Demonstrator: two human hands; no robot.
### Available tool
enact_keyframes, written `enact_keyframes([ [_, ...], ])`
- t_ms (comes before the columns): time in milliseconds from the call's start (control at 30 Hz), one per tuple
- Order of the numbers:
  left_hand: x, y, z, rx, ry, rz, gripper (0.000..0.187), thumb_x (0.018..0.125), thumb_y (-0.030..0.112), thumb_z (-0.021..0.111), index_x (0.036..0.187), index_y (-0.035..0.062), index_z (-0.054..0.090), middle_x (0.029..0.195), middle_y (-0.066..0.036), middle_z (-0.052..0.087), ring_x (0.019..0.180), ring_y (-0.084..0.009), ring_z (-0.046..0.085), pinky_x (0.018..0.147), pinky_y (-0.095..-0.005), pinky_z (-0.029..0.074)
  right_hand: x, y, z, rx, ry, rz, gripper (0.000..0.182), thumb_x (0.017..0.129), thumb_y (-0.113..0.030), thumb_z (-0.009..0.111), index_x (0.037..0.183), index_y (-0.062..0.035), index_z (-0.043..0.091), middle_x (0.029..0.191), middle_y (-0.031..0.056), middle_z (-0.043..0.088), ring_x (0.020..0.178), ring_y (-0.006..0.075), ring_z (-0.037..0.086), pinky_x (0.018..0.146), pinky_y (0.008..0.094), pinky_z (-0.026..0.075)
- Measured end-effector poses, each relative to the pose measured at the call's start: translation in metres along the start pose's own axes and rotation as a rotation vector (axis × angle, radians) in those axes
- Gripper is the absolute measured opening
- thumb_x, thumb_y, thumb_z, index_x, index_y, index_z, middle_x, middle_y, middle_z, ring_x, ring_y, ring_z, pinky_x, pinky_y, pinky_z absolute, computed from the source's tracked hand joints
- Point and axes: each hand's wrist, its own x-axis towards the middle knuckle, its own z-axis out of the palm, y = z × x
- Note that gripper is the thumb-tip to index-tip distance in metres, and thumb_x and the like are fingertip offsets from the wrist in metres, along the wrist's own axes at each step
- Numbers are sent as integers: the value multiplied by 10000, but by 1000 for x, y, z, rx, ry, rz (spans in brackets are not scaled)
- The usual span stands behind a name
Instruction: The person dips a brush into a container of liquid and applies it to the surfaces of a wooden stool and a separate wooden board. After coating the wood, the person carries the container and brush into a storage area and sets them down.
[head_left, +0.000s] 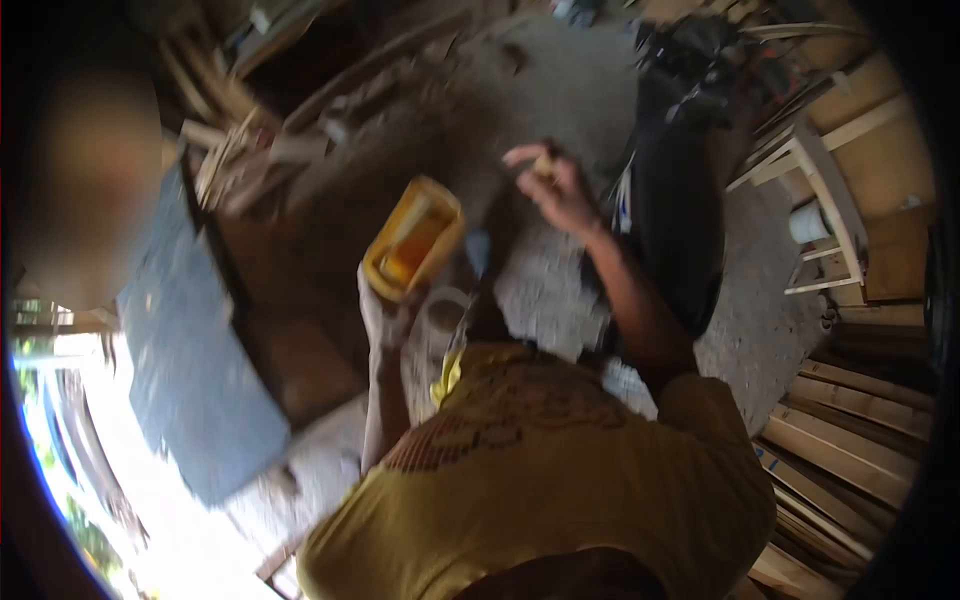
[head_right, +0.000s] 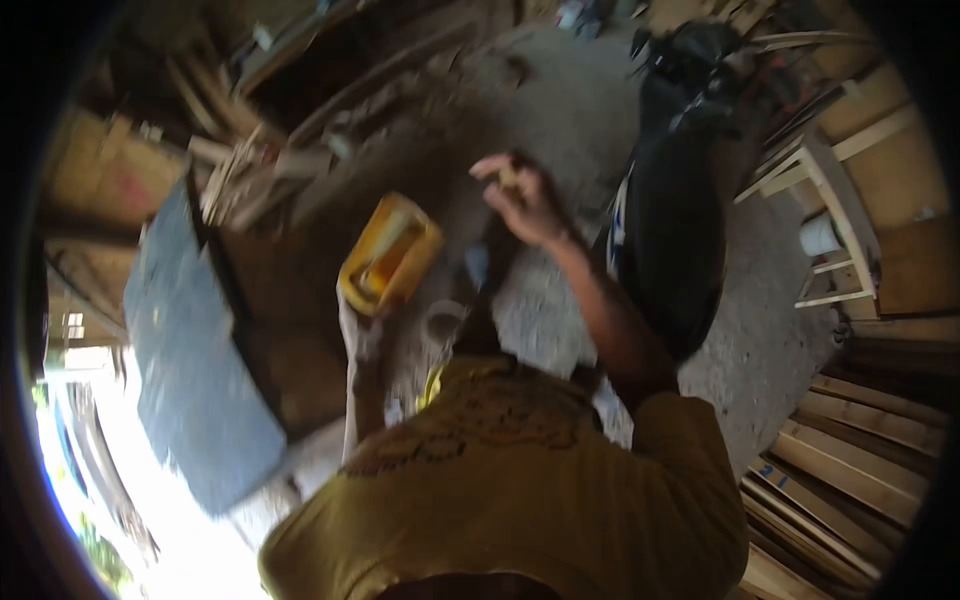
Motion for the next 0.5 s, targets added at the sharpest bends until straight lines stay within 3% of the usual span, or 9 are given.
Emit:
enact_keyframes([
  [67, 80, -11, 28, -31, -57, -3, 811, 730, 349, 897, 1346, 8, 494, 1242, -104, 617, 1121, -203, 594, 963, -352, 491, 81, 34, -23, -6, -22, -67, 407, 936, -196, 743, 1296, -58, 614, 1063, 4, 610, 636, 50, 447, 623, 239, 441],
  [133, 145, -10, 42, -17, -104, -73, 817, 734, 395, 888, 1341, 3, 506, 1247, -108, 625, 1109, -193, 602, 934, -344, 501, 146, 64, -42, -116, -265, 92, 622, 846, -261, 843, 1377, -79, 576, 1215, 11, 565, 618, 41, 421, 589, 228, 393],
  [167, 196, -3, 62, -34, -105, -41, 817, 734, 395, 888, 1341, 3, 506, 1247, -108, 625, 1109, -193, 602, 934, -344, 501, 189, 77, -57, -140, -257, 67, 622, 846, -261, 843, 1377, -79, 576, 1215, 11, 565, 618, 41, 421, 589, 228, 393],
  [233, 274, 28, 93, -42, -218, 134, 830, 727, 456, 880, 1323, -8, 536, 1232, -119, 643, 1097, -194, 617, 907, -327, 506, 242, 118, -70, -49, -329, 38, 830, 763, -318, 907, 1458, -100, 509, 1311, 35, 520, 683, 69, 432, 631, 249, 419],
  [267, 307, 80, 113, -94, -292, -27, 843, 740, 394, 901, 1364, 8, 485, 1261, -88, 608, 1125, -186, 600, 967, -328, 500, 269, 187, -55, 315, -185, -276, 975, 687, -375, 943, 1496, -117, 463, 1333, 65, 513, 827, 126, 487, 697, 291, 446],
  [300, 353, 55, 118, -40, -351, -4, 850, 716, 358, 911, 1360, 5, 483, 1267, -94, 604, 1131, -199, 602, 972, -337, 501, 299, 187, -72, 310, -166, -271, 975, 687, -375, 943, 1496, -117, 463, 1333, 65, 513, 827, 126, 487, 697, 291, 446],
  [367, 427, 29, 137, 138, -318, 138, 842, 705, 318, 910, 1359, 6, 483, 1249, -113, 607, 1130, -228, 607, 968, -353, 507, 361, 191, -109, 1, -187, -170, 1027, 645, -389, 959, 1502, -133, 455, 1342, 94, 501, 1040, 219, 527, 823, 331, 485],
  [433, 492, 39, 171, 361, -311, 222, 802, 702, 254, 907, 1339, -4, 493, 1197, -129, 628, 1076, -234, 637, 897, -368, 536, 416, 221, -136, -38, -102, -300, 1023, 629, -391, 962, 1489, -140, 468, 1333, 107, 505, 1108, 246, 536, 849, 328, 491],
  [500, 562, 28, 206, 340, -354, 287, 829, 685, 223, 912, 1355, -3, 478, 1203, -149, 618, 1063, -260, 637, 896, -377, 537, 476, 257, -180, -315, -266, -190, 1140, 630, -385, 951, 1552, -193, 306, 1453, 137, 470, 1286, 315, 507, 1065, 427, 485],
])
